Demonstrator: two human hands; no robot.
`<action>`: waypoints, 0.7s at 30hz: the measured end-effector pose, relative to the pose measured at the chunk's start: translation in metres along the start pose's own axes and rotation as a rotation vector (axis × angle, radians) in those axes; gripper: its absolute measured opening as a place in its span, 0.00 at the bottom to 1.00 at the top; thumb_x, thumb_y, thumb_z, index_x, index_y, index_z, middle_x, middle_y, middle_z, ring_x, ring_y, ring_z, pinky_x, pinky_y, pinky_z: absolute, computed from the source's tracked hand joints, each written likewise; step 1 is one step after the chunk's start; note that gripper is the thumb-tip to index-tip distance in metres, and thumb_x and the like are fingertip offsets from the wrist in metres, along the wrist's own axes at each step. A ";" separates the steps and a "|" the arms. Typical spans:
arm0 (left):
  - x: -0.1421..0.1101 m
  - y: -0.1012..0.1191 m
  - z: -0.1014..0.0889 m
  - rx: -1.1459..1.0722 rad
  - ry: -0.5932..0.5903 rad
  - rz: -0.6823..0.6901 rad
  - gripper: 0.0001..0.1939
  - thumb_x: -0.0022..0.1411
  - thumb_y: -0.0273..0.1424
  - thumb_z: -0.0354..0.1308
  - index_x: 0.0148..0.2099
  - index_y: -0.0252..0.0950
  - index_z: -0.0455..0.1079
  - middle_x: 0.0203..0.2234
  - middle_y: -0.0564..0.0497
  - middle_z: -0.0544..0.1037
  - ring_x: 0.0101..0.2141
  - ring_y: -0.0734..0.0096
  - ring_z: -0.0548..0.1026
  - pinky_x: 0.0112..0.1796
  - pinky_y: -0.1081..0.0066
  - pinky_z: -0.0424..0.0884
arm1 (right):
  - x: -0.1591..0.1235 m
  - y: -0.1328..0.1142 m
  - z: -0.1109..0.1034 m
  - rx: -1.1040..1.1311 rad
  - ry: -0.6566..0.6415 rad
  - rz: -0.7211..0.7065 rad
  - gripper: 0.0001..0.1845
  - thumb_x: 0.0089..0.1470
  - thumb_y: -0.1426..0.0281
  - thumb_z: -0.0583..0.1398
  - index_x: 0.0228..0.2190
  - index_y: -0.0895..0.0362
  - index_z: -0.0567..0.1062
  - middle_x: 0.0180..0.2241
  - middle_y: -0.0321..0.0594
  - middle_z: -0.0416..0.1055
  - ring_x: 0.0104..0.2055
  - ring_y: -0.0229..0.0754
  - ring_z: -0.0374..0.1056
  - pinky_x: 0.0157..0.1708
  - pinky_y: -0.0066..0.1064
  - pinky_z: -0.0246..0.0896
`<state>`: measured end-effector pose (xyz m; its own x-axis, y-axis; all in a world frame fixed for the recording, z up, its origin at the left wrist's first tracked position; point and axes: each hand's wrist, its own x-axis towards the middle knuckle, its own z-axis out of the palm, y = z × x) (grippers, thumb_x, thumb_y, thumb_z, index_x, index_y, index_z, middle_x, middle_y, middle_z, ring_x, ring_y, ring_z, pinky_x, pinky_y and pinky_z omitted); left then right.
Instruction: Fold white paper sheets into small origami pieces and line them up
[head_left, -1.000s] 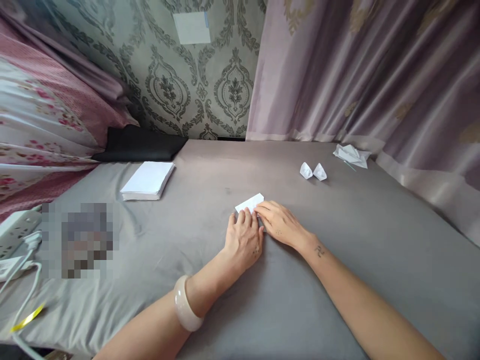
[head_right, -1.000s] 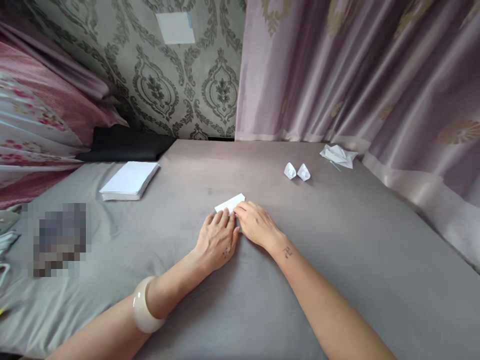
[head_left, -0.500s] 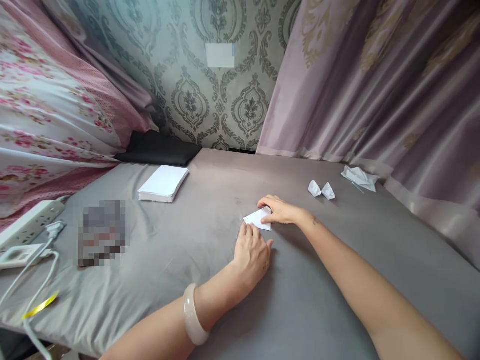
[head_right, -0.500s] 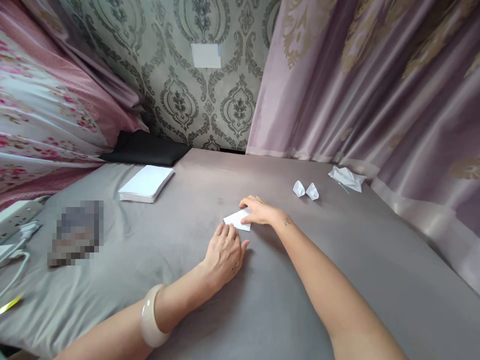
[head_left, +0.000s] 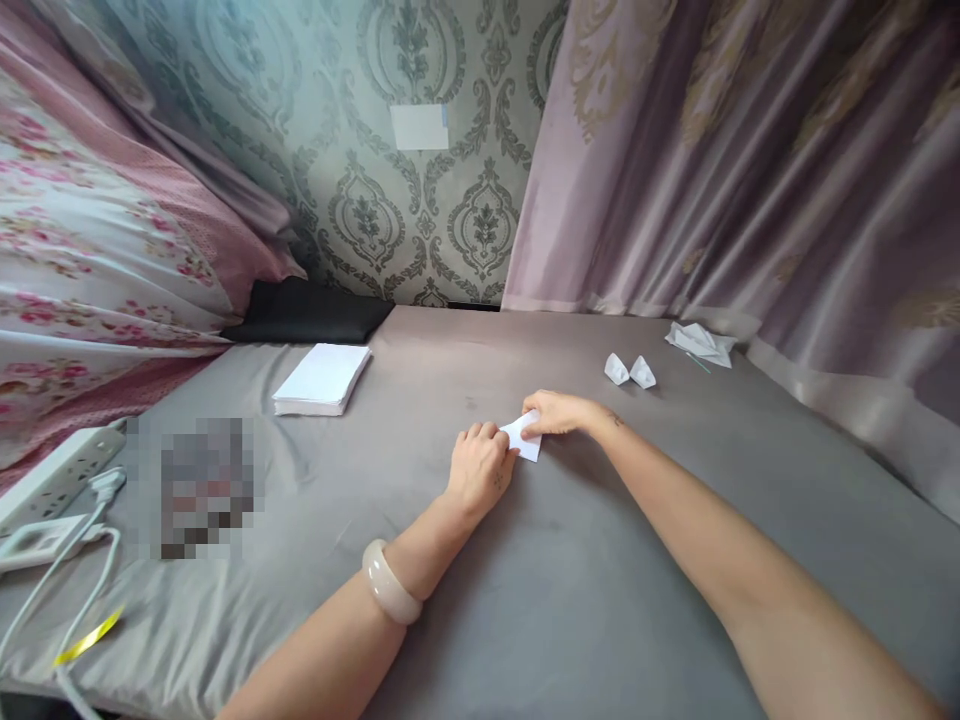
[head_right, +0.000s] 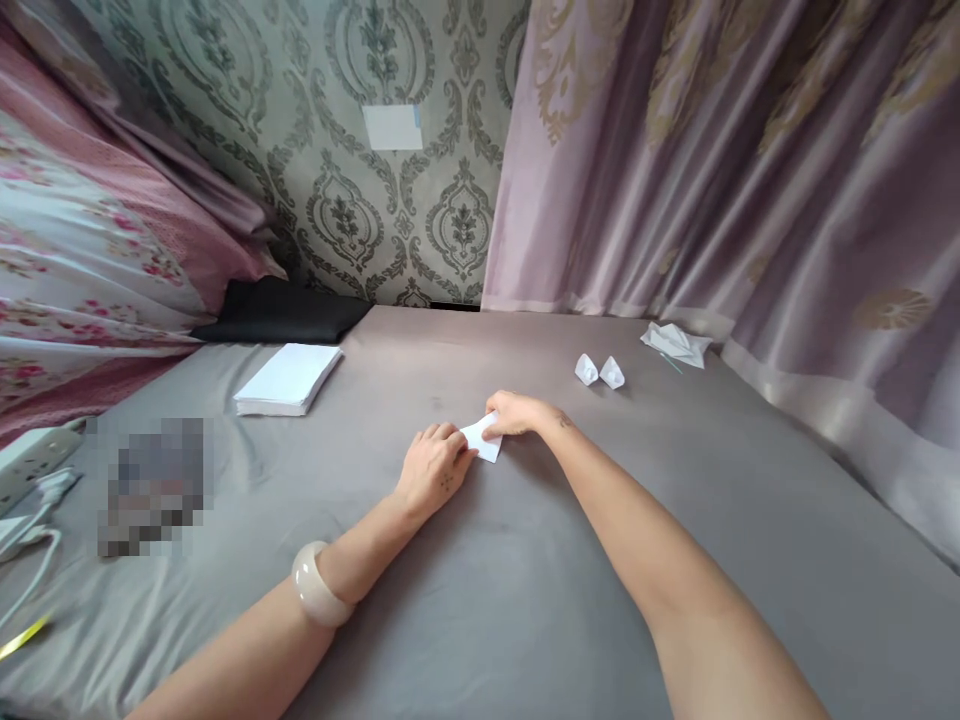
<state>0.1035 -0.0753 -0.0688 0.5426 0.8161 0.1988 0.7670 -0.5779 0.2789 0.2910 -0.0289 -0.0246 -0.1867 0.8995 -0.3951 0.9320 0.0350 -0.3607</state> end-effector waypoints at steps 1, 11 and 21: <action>0.001 -0.001 0.000 -0.031 -0.001 0.000 0.11 0.66 0.34 0.50 0.37 0.37 0.71 0.37 0.45 0.74 0.40 0.59 0.71 0.38 0.63 0.64 | -0.006 0.004 0.005 0.023 0.016 0.009 0.12 0.43 0.64 0.64 0.32 0.56 0.75 0.30 0.38 0.74 0.29 0.40 0.68 0.24 0.27 0.54; 0.019 -0.018 0.017 -0.298 0.005 0.001 0.18 0.58 0.34 0.60 0.51 0.38 0.69 0.45 0.46 0.72 0.45 0.60 0.68 0.47 0.62 0.66 | -0.048 0.022 0.068 0.207 0.479 -0.067 0.19 0.54 0.66 0.58 0.49 0.54 0.69 0.47 0.41 0.68 0.44 0.41 0.66 0.46 0.33 0.59; 0.028 -0.026 0.011 -0.366 -0.081 0.033 0.17 0.55 0.37 0.62 0.47 0.39 0.72 0.43 0.47 0.72 0.46 0.60 0.68 0.49 0.62 0.65 | -0.044 0.036 0.086 0.222 0.671 -0.186 0.21 0.54 0.65 0.60 0.50 0.49 0.71 0.47 0.41 0.64 0.52 0.46 0.60 0.53 0.41 0.59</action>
<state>0.1023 -0.0374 -0.0805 0.6018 0.7859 0.1422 0.5833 -0.5541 0.5939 0.3056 -0.1049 -0.0928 -0.0392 0.9631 0.2662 0.8052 0.1882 -0.5624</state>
